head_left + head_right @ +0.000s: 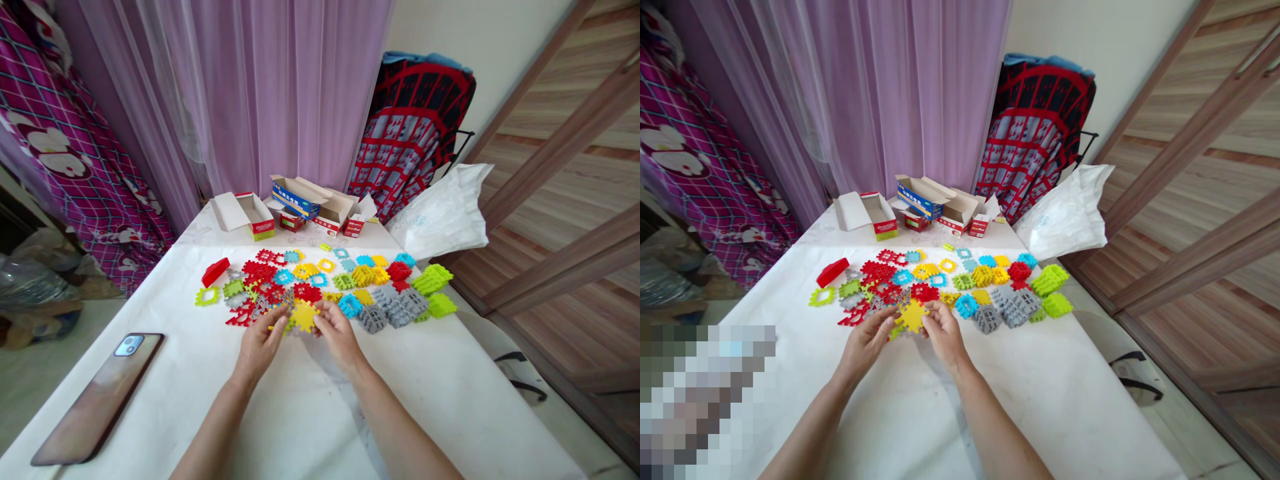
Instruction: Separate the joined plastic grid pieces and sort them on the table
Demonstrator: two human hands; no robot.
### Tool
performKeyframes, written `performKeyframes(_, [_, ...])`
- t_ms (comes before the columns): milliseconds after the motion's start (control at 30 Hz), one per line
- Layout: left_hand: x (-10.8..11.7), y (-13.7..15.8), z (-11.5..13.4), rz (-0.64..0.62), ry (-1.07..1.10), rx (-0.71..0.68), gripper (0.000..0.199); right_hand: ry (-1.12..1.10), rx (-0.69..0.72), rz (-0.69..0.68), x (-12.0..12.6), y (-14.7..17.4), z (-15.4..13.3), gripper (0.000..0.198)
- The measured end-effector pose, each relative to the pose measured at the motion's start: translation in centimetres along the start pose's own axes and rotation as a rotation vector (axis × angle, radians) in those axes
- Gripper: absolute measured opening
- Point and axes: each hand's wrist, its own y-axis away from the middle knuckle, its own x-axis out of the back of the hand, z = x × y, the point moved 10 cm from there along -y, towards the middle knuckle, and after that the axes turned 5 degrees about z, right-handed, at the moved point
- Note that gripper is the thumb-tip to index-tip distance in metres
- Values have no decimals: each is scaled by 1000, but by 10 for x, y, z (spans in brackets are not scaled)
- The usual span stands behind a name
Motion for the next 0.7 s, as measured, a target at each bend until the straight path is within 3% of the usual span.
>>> performKeyframes(100, [-17, 7, -7, -77, 222, 211, 37, 113, 20, -72, -8, 4, -1, 29])
performKeyframes(200, [-21, 9, -13, -61, 318, 331, 39, 417, 167, -89, -9, 9, -20, 35])
performKeyframes(333, [-22, 10, -14, -47, 371, 395, 45, 1006, 493, -91, -23, 25, -57, 54])
performKeyframes(500, [-24, 14, -10, -87, 338, 427, 51, 1324, 605, -74, -34, 35, -74, 45])
performKeyframes(600, [-21, 14, -10, -89, 311, 424, 61, 1416, 587, -18, -11, 16, -89, 42])
performKeyframes(700, [-15, 11, -13, -43, 297, 410, 68, 1610, 405, 126, 45, -25, -110, 48])
